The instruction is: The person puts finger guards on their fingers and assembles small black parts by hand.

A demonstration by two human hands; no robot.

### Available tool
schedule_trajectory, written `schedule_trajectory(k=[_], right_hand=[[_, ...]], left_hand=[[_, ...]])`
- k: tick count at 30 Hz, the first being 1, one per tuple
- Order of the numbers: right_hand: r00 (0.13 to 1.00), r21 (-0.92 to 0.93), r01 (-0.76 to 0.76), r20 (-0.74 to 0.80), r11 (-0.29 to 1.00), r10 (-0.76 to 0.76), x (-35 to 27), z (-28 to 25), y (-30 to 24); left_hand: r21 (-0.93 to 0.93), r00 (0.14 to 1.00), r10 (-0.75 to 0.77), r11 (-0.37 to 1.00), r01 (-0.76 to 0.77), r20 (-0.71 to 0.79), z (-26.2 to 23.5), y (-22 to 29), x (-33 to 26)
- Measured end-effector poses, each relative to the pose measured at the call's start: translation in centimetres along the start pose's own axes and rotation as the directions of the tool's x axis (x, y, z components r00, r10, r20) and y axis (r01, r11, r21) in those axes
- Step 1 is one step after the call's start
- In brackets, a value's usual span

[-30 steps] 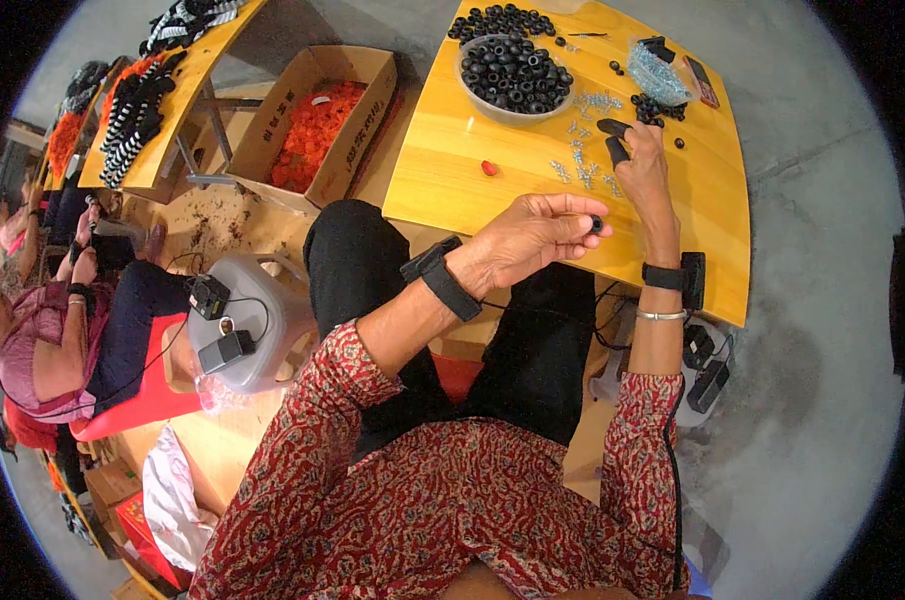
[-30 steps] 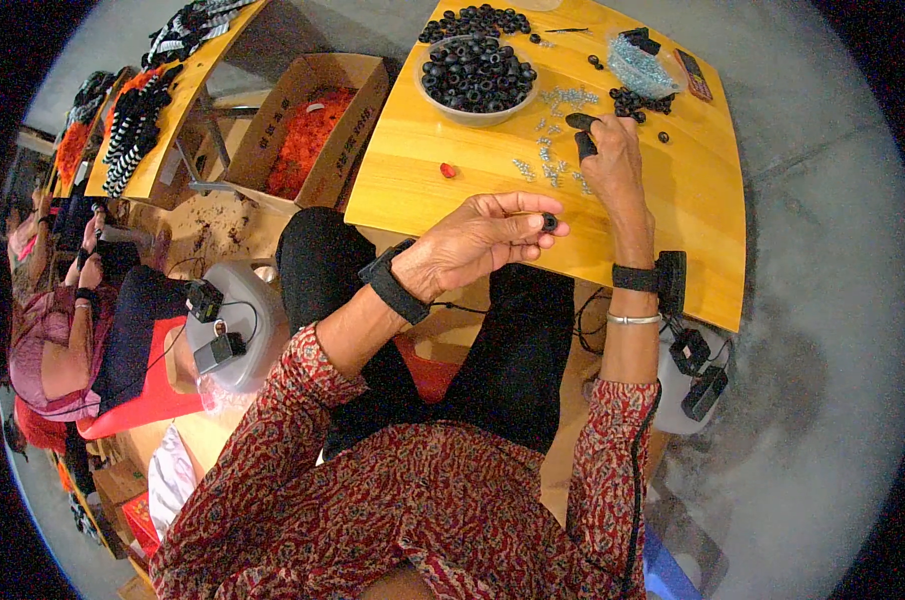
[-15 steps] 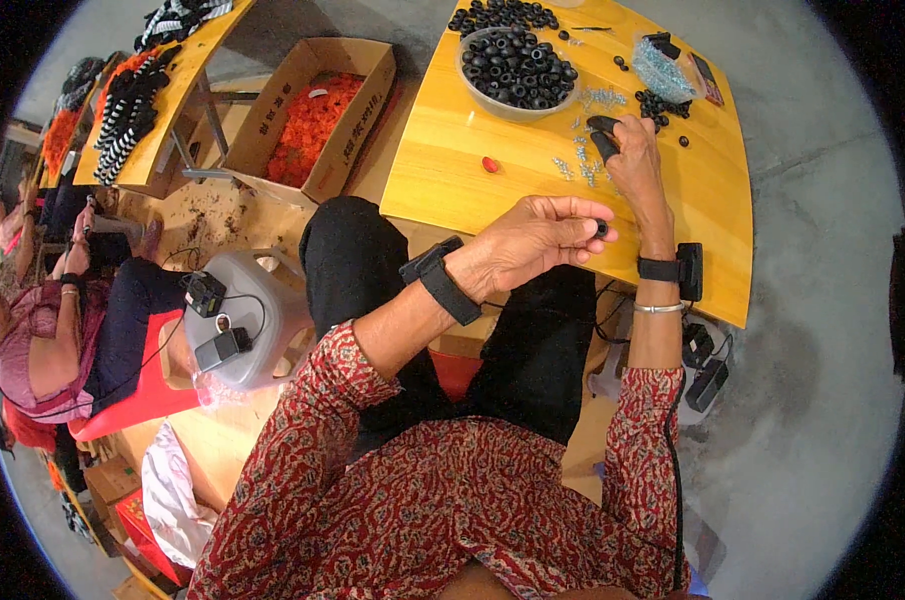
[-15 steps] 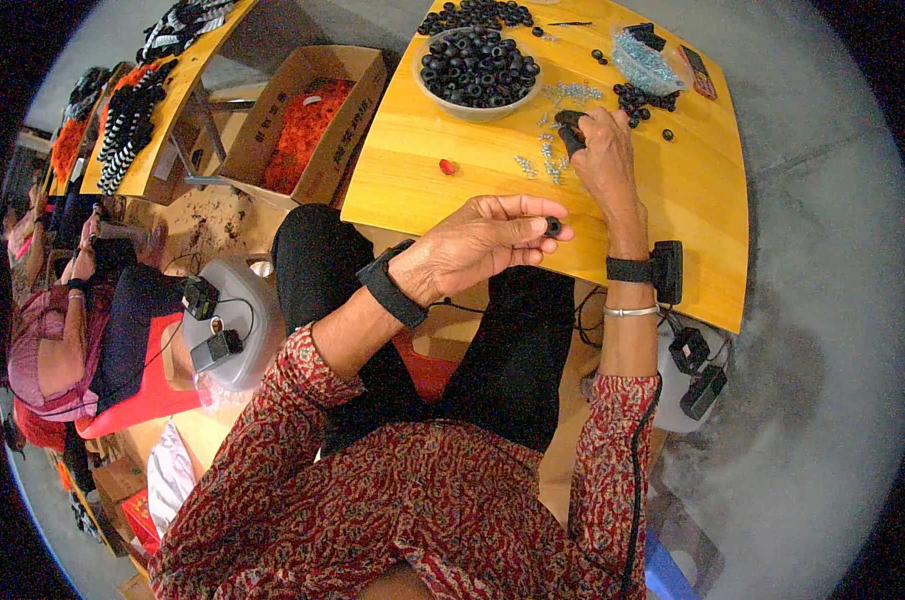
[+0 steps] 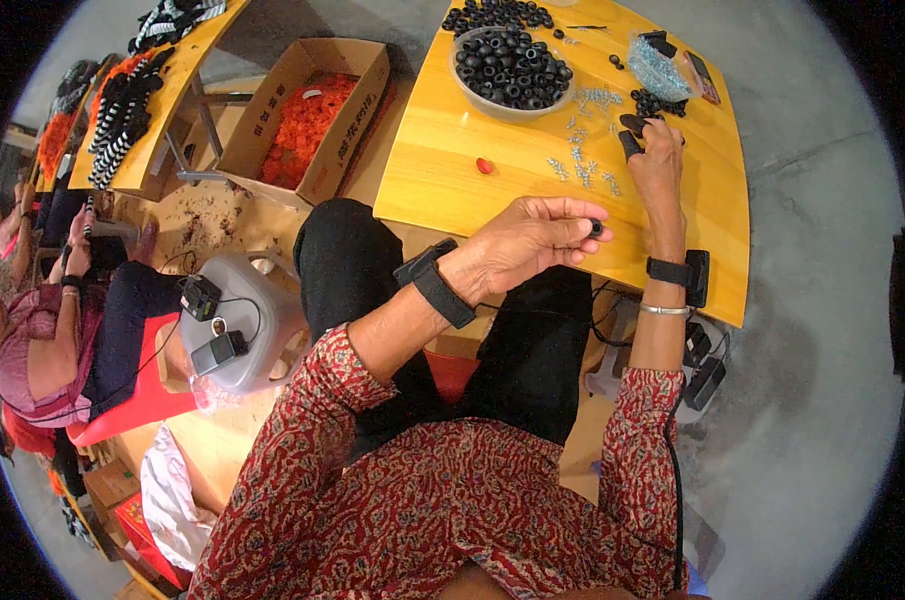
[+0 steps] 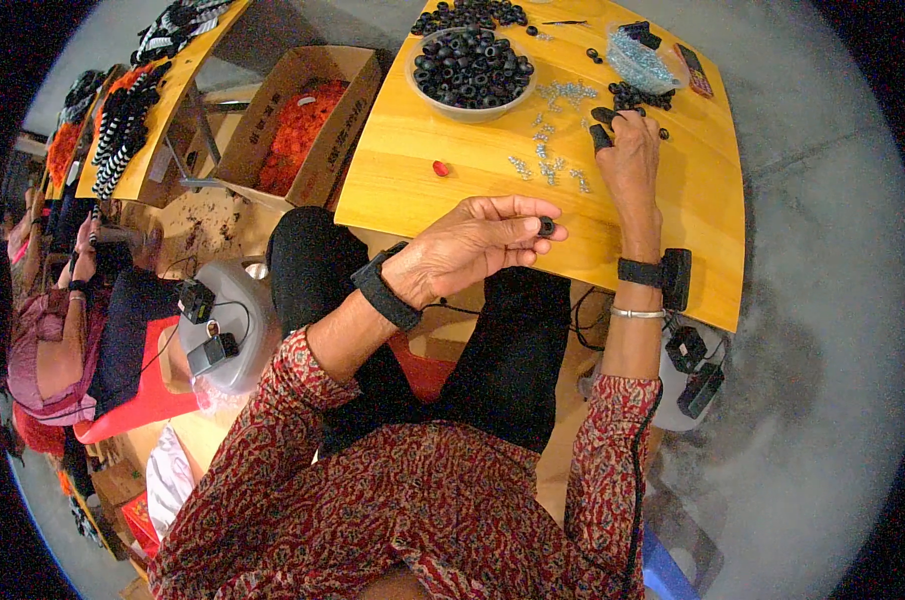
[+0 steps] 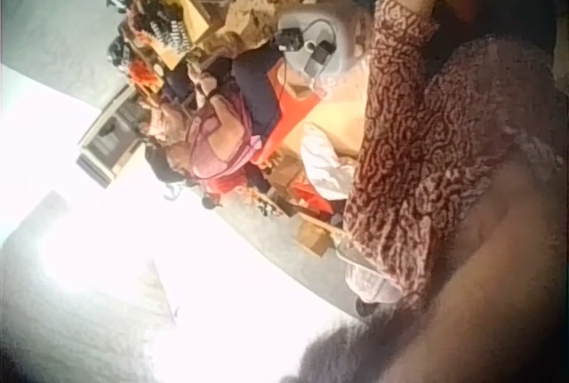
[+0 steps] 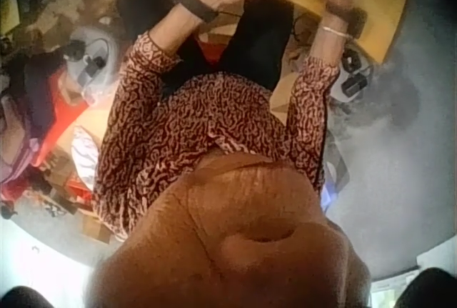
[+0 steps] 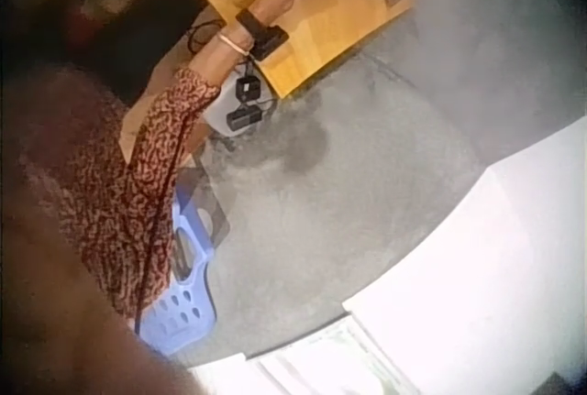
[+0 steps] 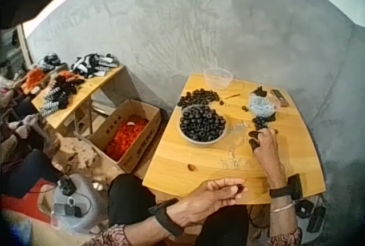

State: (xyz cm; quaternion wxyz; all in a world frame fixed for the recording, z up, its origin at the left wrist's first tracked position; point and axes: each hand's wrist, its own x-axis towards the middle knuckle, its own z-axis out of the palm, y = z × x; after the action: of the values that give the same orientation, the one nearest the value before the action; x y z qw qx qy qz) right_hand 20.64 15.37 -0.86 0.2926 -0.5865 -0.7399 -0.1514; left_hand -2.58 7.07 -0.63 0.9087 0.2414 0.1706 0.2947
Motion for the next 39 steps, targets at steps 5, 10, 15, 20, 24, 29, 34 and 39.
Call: schedule_trajectory(k=[5, 10, 15, 20, 24, 29, 34, 39], right_hand=[[0.999, 0.106, 0.005, 0.045, 0.994, -0.009, 0.2, -0.8, -2.1], [0.994, 0.171, 0.044, 0.096, 0.984, -0.061, 0.2, 0.3, -2.9], [0.981, 0.101, 0.017, 0.193, 0.995, -0.036, -0.1, 1.0, -2.9], [0.975, 0.133, -0.051, 0.221, 0.990, 0.020, -0.2, 1.1, -2.8], [0.985, 0.132, -0.071, 0.163, 0.989, 0.049, -0.3, 1.2, -2.7], [0.995, 0.230, -0.059, 0.094, 0.971, 0.039, 0.0, 0.8, -3.0], [0.995, 0.176, -0.040, 0.099, 0.984, 0.022, -0.2, 1.0, -2.4], [0.995, 0.172, 0.009, 0.096, 0.985, -0.026, 0.2, 1.0, -2.7]], left_hand=[[0.001, 1.000, 0.013, 1.000, -0.013, 0.000, -0.2, -0.1, 0.0], [0.011, 1.000, 0.014, 1.000, -0.014, 0.014, -0.2, -0.3, 0.2], [0.005, 1.000, 0.023, 1.000, -0.023, 0.015, -0.1, -0.1, 0.0], [-0.002, 1.000, 0.017, 1.000, -0.017, 0.017, 0.0, 0.0, -0.1], [0.000, 1.000, 0.018, 1.000, -0.018, 0.011, 0.0, 0.0, -0.1], [-0.011, 1.000, 0.018, 1.000, -0.018, 0.016, -0.1, 0.0, 0.0], [-0.013, 0.999, 0.025, 1.000, -0.025, 0.022, 0.1, -0.1, -0.1], [-0.016, 1.000, 0.013, 1.000, -0.013, -0.007, 0.3, 0.0, -0.2]])
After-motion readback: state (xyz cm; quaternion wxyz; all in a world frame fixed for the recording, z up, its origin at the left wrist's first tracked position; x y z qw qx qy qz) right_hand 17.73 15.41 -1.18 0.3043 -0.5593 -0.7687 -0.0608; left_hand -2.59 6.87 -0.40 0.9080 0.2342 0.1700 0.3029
